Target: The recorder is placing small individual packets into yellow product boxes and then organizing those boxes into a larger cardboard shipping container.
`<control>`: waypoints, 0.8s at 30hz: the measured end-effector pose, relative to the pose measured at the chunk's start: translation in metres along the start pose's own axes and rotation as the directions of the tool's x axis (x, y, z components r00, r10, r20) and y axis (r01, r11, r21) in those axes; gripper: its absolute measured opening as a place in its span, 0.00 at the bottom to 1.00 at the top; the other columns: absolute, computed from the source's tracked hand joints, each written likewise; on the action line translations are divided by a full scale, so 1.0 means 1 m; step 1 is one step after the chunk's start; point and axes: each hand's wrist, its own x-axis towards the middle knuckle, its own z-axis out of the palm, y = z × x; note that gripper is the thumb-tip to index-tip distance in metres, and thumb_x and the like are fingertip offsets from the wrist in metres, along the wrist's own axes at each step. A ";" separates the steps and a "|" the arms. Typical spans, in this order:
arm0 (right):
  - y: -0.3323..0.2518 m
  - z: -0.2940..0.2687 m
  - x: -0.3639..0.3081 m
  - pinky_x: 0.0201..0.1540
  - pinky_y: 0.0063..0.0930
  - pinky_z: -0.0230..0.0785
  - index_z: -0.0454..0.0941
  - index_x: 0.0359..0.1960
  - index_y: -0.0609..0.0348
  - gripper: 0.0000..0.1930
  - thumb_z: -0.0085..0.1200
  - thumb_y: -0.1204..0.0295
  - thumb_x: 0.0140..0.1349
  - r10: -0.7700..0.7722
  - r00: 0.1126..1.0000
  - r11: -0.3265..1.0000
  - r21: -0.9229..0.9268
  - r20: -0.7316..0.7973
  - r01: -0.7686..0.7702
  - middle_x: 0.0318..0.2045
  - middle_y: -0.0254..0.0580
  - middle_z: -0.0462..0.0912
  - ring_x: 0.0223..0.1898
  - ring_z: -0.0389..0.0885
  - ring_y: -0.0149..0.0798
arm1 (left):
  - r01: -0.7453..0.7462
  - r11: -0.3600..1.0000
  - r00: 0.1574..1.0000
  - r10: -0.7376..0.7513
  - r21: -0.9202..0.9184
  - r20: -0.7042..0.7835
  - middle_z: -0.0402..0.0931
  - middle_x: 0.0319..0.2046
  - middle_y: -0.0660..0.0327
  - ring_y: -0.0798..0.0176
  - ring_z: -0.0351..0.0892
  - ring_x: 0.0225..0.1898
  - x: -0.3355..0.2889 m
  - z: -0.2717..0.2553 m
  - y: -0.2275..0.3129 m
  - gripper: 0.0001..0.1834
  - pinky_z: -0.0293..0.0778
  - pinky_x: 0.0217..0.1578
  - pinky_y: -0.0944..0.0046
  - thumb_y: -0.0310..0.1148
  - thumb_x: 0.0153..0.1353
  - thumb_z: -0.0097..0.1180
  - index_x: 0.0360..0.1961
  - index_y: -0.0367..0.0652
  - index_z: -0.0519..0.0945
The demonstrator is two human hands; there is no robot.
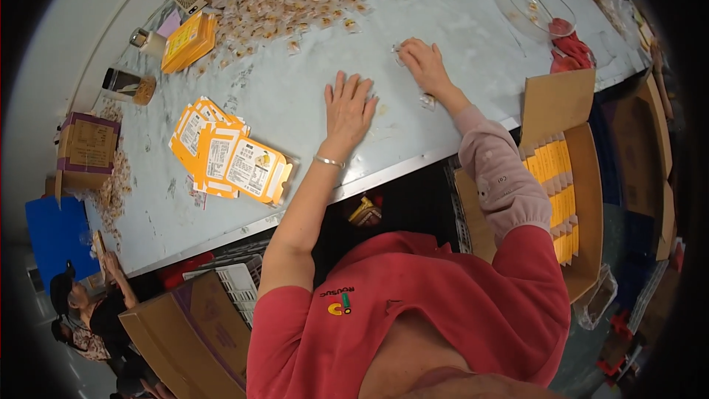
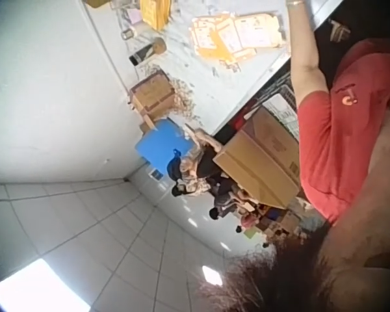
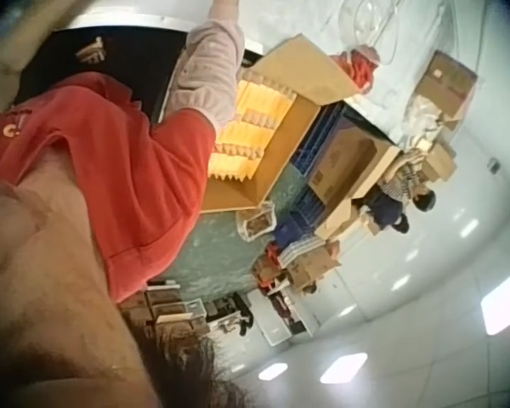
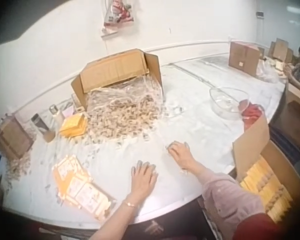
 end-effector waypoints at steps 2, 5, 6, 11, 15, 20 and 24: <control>0.020 -0.025 0.013 0.55 0.48 0.54 0.75 0.40 0.52 0.11 0.45 0.64 0.62 0.109 0.993 0.925 0.361 0.052 -0.120 0.42 0.31 0.76 0.49 0.72 0.35 | 0.075 0.997 0.997 -0.076 -0.029 -0.010 0.53 0.64 0.54 0.40 0.48 0.65 -0.009 -0.003 0.022 0.22 0.45 0.59 0.36 0.43 0.59 0.50 0.54 0.48 0.71; 0.005 -0.077 0.022 0.52 0.34 0.59 0.75 0.42 0.56 0.14 0.49 0.62 0.59 0.266 0.948 0.668 0.676 0.173 -0.311 0.41 0.32 0.77 0.49 0.72 0.31 | 0.188 0.982 0.982 -0.188 0.013 -0.001 0.52 0.65 0.53 0.40 0.46 0.66 -0.016 -0.024 0.025 0.24 0.45 0.60 0.36 0.42 0.58 0.51 0.55 0.48 0.69; -0.002 -0.092 0.022 0.50 0.28 0.61 0.75 0.43 0.59 0.16 0.53 0.62 0.57 0.357 0.913 0.627 0.674 0.197 -0.390 0.41 0.32 0.78 0.49 0.72 0.29 | 0.199 0.977 0.980 -0.201 0.075 0.016 0.51 0.65 0.52 0.40 0.44 0.66 -0.015 -0.038 0.022 0.25 0.44 0.60 0.35 0.41 0.58 0.51 0.57 0.50 0.68; 0.001 -0.109 -0.029 0.54 0.33 0.62 0.63 0.59 0.55 0.40 0.66 0.58 0.43 0.138 0.912 0.973 0.117 0.387 -0.197 0.54 0.47 0.68 0.54 0.68 0.42 | 0.002 1.000 0.848 -0.001 0.000 0.530 0.44 0.67 0.52 0.41 0.41 0.67 -0.040 -0.187 -0.032 0.49 0.47 0.59 0.32 0.38 0.40 0.66 0.65 0.62 0.54; -0.008 -0.090 -0.036 0.61 0.39 0.56 0.44 0.68 0.46 0.59 0.72 0.60 0.32 0.069 0.900 0.968 -0.246 0.430 0.044 0.67 0.53 0.44 0.62 0.56 0.55 | -0.111 0.833 0.611 -0.373 0.542 0.698 0.42 0.68 0.54 0.44 0.42 0.68 -0.067 -0.224 -0.026 0.69 0.53 0.58 0.32 0.36 0.21 0.77 0.67 0.65 0.47; -0.027 -0.076 0.028 0.62 0.38 0.56 0.43 0.68 0.39 0.63 0.74 0.67 0.26 0.216 0.709 0.925 -0.372 0.671 0.071 0.68 0.52 0.38 0.64 0.54 0.55 | -0.258 0.842 0.619 -0.233 0.474 0.750 0.43 0.67 0.55 0.43 0.38 0.68 -0.082 -0.201 -0.067 0.72 0.57 0.56 0.32 0.41 0.18 0.78 0.67 0.65 0.43; -0.024 -0.054 0.050 0.58 0.34 0.61 0.45 0.67 0.44 0.64 0.74 0.72 0.23 0.157 0.604 0.960 -0.263 0.781 0.091 0.62 0.50 0.50 0.57 0.62 0.54 | 0.006 0.988 0.772 -0.104 0.156 0.627 0.51 0.62 0.48 0.41 0.49 0.63 -0.085 -0.160 -0.112 0.71 0.61 0.53 0.33 0.56 0.20 0.73 0.68 0.54 0.44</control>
